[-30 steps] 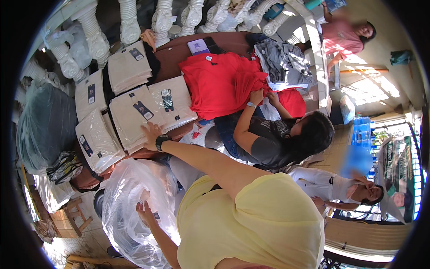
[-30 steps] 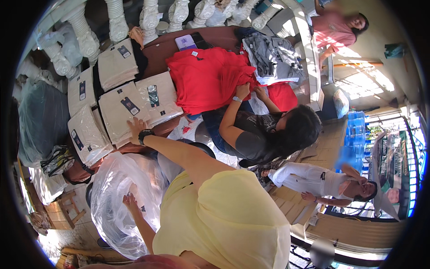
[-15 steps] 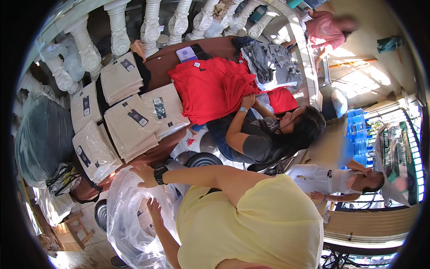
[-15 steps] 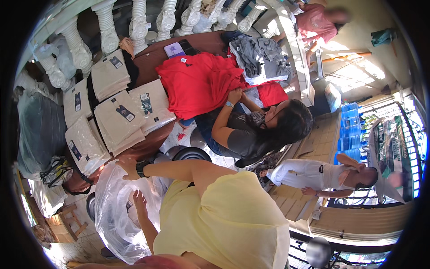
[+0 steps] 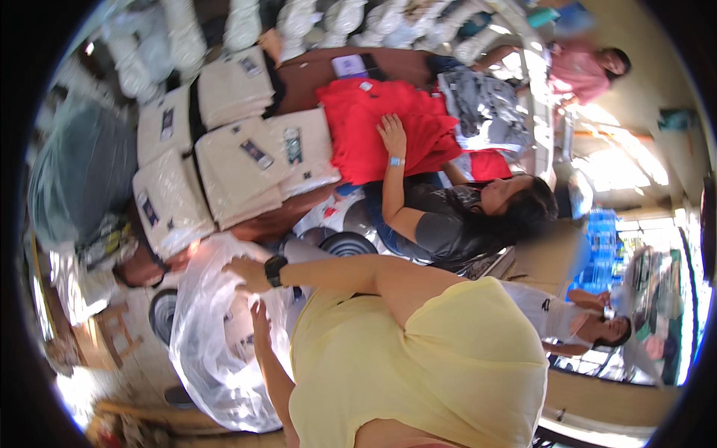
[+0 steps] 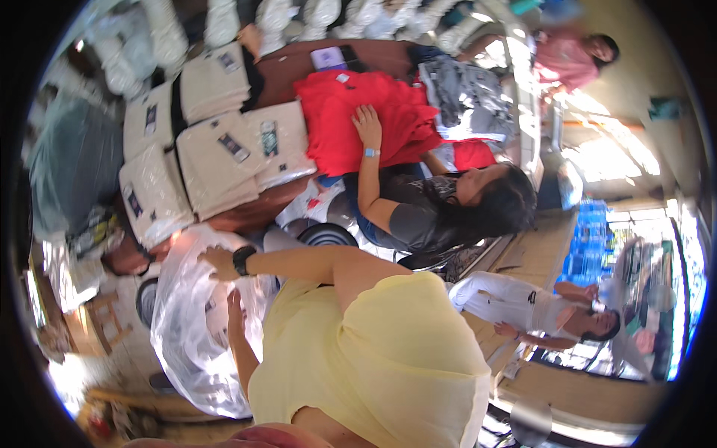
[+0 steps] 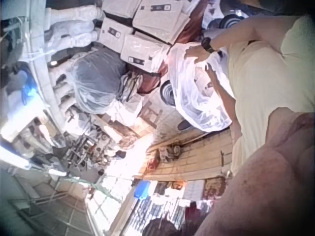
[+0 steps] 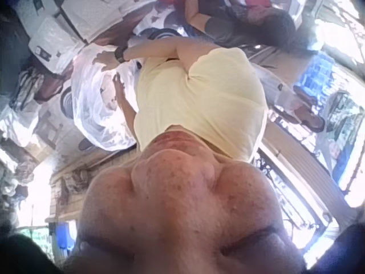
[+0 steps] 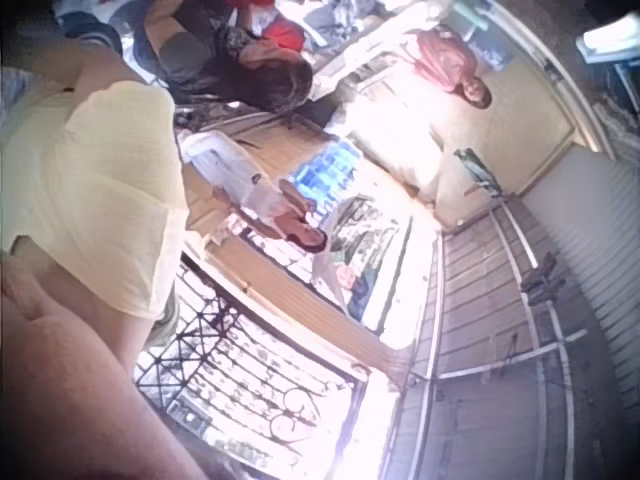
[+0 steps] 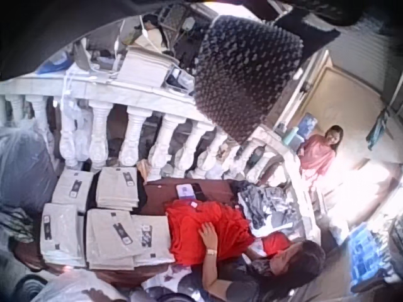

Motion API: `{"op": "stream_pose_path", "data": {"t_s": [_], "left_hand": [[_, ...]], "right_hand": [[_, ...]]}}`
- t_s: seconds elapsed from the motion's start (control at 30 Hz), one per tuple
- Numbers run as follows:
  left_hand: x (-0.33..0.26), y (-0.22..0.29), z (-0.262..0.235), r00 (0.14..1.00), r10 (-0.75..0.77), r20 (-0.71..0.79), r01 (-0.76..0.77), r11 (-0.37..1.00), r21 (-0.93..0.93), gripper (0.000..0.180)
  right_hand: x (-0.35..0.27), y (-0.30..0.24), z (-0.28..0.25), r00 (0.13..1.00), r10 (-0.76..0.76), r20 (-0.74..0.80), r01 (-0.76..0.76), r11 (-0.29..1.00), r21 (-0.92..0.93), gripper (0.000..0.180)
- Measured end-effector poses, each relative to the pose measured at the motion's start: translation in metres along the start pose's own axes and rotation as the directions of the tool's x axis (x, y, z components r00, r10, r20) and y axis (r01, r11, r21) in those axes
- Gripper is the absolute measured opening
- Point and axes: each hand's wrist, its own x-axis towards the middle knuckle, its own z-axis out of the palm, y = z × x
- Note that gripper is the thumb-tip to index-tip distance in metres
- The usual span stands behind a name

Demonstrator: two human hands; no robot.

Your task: The person picks up packaged shirts from a large plastic bag, places them onto a table to sort them into stacks, and then gathers the stacks together.

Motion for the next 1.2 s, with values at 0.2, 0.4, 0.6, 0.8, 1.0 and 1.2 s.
{"op": "stream_pose_path", "data": {"t_s": [0.2, 0.4, 0.6, 0.8, 1.0, 1.2], "left_hand": [[0.014, -0.043, 0.017, 0.93, 0.365, 0.052, -0.368, 0.927, 0.072, 0.046], [0.023, -0.078, 0.06, 0.615, 0.776, 0.145, -0.745, 0.631, -0.218, 0.05], [-0.067, -0.051, 0.007, 0.868, 0.311, -0.386, -0.388, 0.911, -0.137, 0.053], [-0.101, -0.068, -0.037, 0.812, 0.232, -0.536, -0.492, 0.767, -0.413, 0.039], [-0.096, -0.021, -0.034, 0.757, 0.368, -0.54, -0.604, 0.71, -0.362, 0.031], [-0.089, 0.019, -0.019, 0.73, 0.473, -0.494, -0.645, 0.715, -0.269, 0.032]], "right_hand": [[0.002, -0.058, 0.034, 0.947, -0.151, 0.284, 0.161, 0.987, -0.012, 0.027], [0.043, -0.024, 0.151, 0.507, 0.128, 0.852, 0.455, 0.8, -0.391, 0.03], [0.059, 0.005, 0.174, 0.648, 0.167, 0.743, 0.346, 0.805, -0.482, 0.041], [0.056, -0.077, 0.005, 0.89, -0.451, 0.067, 0.455, 0.886, -0.086, 0.019], [0.081, 0.06, -0.084, 0.939, 0.148, -0.311, -0.344, 0.37, -0.863, 0.095], [0.104, 0.109, -0.132, 0.993, 0.11, -0.036, -0.104, 0.713, -0.694, 0.094]]}}
